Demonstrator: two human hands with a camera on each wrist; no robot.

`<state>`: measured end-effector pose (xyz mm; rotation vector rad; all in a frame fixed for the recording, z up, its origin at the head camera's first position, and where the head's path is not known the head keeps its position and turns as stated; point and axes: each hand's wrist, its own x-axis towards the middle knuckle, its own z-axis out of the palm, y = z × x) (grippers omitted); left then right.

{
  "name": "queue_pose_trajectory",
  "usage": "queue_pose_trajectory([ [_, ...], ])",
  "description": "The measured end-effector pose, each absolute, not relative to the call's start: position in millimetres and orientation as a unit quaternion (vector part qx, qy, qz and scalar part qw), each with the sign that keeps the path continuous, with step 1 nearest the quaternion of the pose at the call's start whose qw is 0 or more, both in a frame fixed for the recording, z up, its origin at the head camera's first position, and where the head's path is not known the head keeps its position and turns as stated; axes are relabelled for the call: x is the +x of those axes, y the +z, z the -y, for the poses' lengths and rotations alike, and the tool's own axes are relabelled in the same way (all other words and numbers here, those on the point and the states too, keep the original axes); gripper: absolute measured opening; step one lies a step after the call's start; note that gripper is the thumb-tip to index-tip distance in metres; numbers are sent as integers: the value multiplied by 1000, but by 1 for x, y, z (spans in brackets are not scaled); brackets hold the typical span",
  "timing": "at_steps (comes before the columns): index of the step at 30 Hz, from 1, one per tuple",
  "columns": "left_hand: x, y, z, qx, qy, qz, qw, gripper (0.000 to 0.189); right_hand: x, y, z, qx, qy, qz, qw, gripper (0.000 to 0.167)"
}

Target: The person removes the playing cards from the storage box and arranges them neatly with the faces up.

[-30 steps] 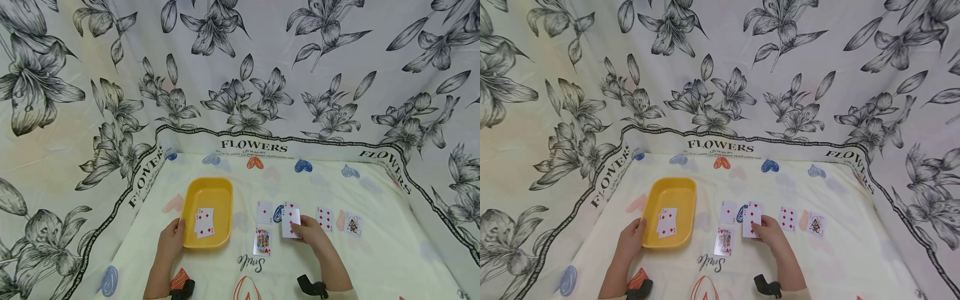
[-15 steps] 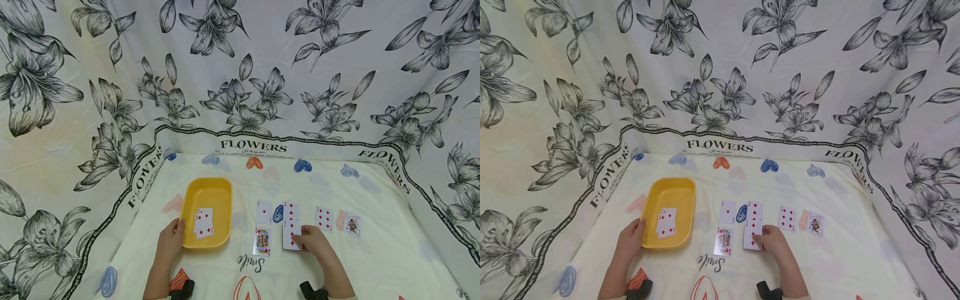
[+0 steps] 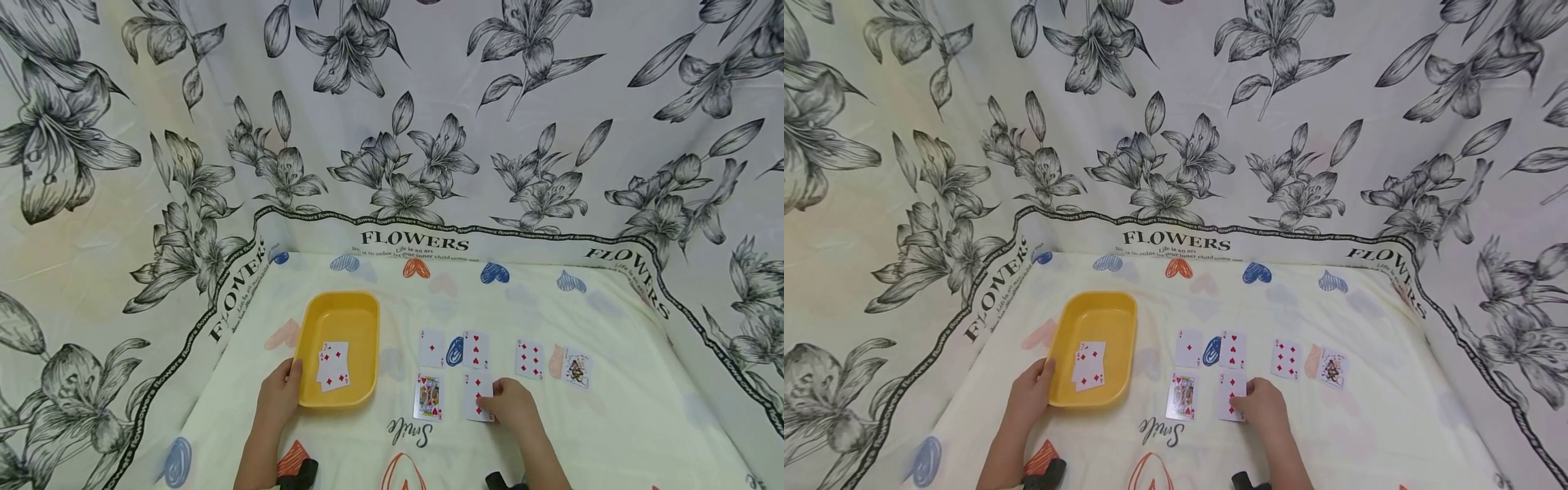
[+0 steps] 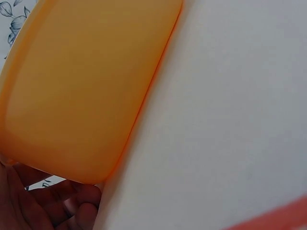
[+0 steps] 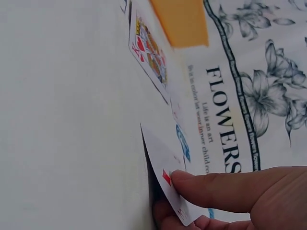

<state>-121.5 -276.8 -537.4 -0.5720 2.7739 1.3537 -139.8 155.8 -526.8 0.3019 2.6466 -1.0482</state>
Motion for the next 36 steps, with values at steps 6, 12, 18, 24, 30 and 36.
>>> queue_pose_trajectory([
  [6,-122,-537,276,-183,432,-883,0,60,-138,-526,-154,106,-312,-935,131,33],
  [12,-121,-537,276,-177,431,-885,1,60,-134,-526,-152,91,-275,-952,102,35],
  [18,-122,-539,277,-176,435,-883,0,63,-132,-523,-151,84,-254,-959,93,36],
  [24,-121,-541,279,-177,432,-884,1,65,-131,-520,-150,86,-257,-957,104,35],
  [30,-122,-543,279,-177,433,-884,-1,64,-131,-519,-150,95,-273,-951,112,32],
  [36,-123,-542,280,-175,432,-885,-3,61,-134,-513,-149,104,-299,-942,107,30],
])
